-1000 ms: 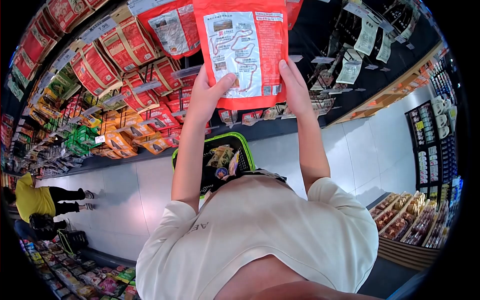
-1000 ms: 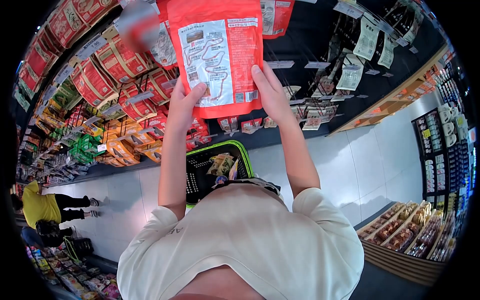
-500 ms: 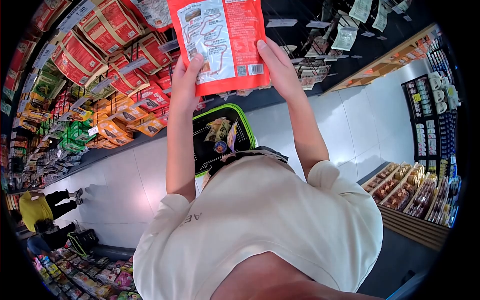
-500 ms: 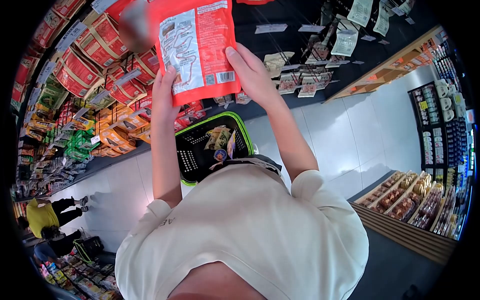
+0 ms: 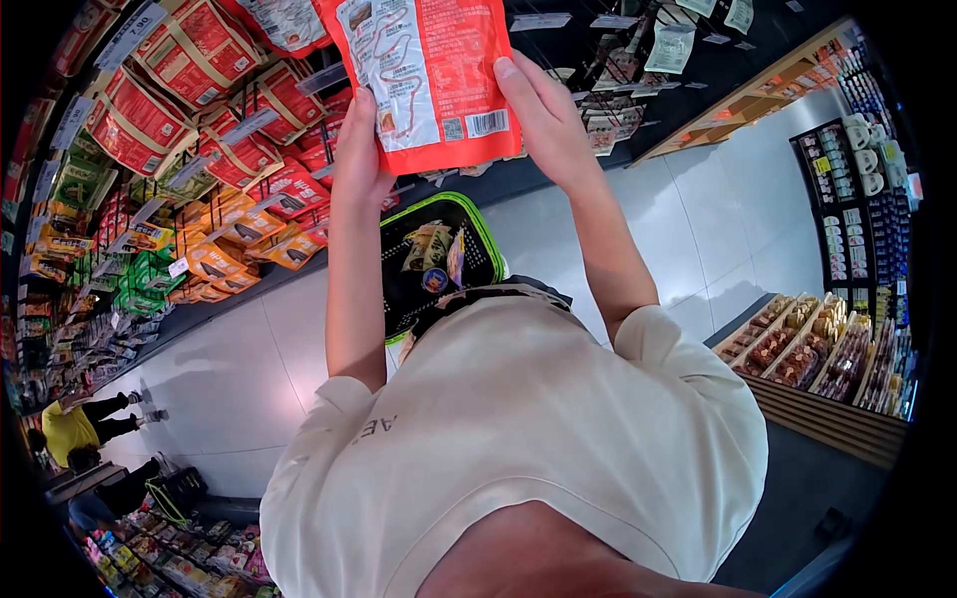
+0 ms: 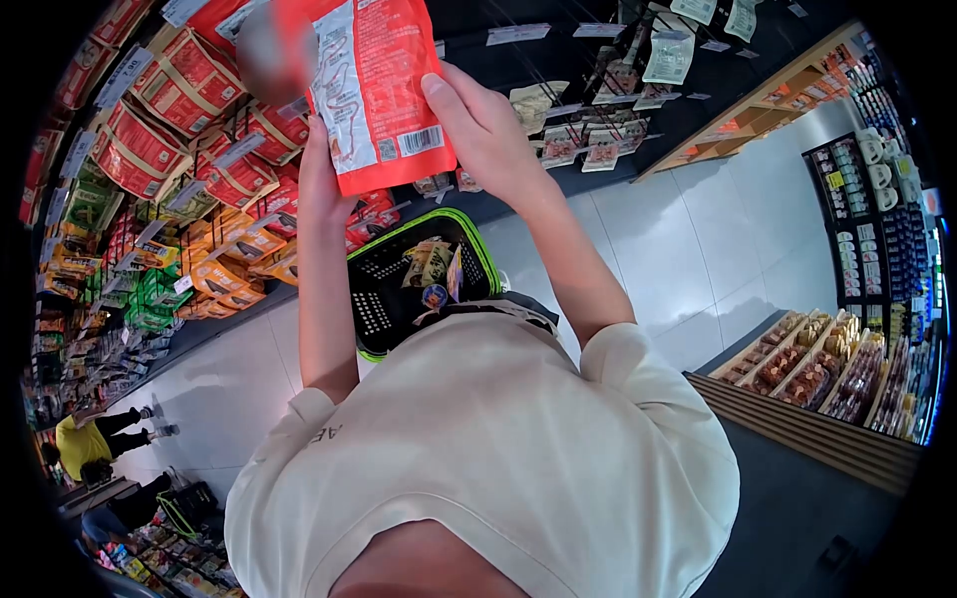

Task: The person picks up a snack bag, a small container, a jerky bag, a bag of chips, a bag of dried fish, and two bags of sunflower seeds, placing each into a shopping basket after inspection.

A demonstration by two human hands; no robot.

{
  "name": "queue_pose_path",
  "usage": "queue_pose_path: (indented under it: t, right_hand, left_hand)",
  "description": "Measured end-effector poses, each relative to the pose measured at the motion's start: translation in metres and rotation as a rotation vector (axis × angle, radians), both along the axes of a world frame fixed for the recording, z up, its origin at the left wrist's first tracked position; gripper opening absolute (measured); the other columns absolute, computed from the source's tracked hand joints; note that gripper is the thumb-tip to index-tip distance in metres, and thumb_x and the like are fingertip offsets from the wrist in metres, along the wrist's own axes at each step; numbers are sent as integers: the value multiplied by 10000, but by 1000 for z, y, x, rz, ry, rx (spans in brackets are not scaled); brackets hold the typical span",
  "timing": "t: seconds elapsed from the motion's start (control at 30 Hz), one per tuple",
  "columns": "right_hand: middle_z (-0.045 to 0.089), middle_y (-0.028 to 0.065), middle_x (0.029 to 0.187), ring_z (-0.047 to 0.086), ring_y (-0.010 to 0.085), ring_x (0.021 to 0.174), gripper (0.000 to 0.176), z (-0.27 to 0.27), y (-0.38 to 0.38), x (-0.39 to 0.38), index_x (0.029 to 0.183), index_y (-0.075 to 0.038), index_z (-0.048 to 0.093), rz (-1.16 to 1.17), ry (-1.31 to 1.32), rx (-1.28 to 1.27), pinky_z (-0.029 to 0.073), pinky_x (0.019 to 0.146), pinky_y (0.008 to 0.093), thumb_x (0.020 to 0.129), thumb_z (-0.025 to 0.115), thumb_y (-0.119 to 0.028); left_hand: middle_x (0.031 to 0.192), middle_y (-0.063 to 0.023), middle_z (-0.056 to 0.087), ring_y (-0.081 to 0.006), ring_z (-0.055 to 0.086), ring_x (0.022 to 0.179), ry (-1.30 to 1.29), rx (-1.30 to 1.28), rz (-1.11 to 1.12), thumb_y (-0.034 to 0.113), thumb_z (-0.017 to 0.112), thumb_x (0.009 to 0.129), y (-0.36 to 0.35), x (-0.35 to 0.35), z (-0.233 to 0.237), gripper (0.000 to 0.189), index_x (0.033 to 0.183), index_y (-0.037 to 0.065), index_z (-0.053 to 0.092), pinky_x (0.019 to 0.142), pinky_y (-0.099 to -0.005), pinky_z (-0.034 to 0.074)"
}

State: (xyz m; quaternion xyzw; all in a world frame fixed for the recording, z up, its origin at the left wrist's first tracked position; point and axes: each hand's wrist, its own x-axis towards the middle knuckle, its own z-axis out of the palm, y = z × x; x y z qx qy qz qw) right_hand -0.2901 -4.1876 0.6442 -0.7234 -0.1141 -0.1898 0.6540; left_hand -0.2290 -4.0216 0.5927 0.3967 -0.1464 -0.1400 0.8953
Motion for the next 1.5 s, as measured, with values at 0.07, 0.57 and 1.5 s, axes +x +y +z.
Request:
queue_pose_path:
  t: [0.07,0.57,1.5]
  right_hand:
    - [592,96,865,529,110,783,349,1,0,-1,1066,14,467,0,-13,-8,406,714,249,882,382,-270]
    - [582,78,895,508,91,824,342,-8,-5,-4,1064,16,479,19,44,35,396,740,233,877,403,-260]
    - [522,70,1009,469,96,914,383,-146,-52,-34,1097,32,416,250,655,209,375,813,233,855,466,-261]
  left_hand:
    - [1208,-112,422,-203,461,1062,-8,-5,-12,352,318,890,-1,0,-1,480,1225,10,288,873,-349,393]
    - [1170,-122,456,-195,500,1012,70,-2,-15,307,365,885,0,-4,-13,436,1193,-1,337,846,-334,417]
    - [1077,-93,512,-136,504,944,381,270,5,172,497,839,-15,-64,-126,350,1123,-20,420,806,-261,413]
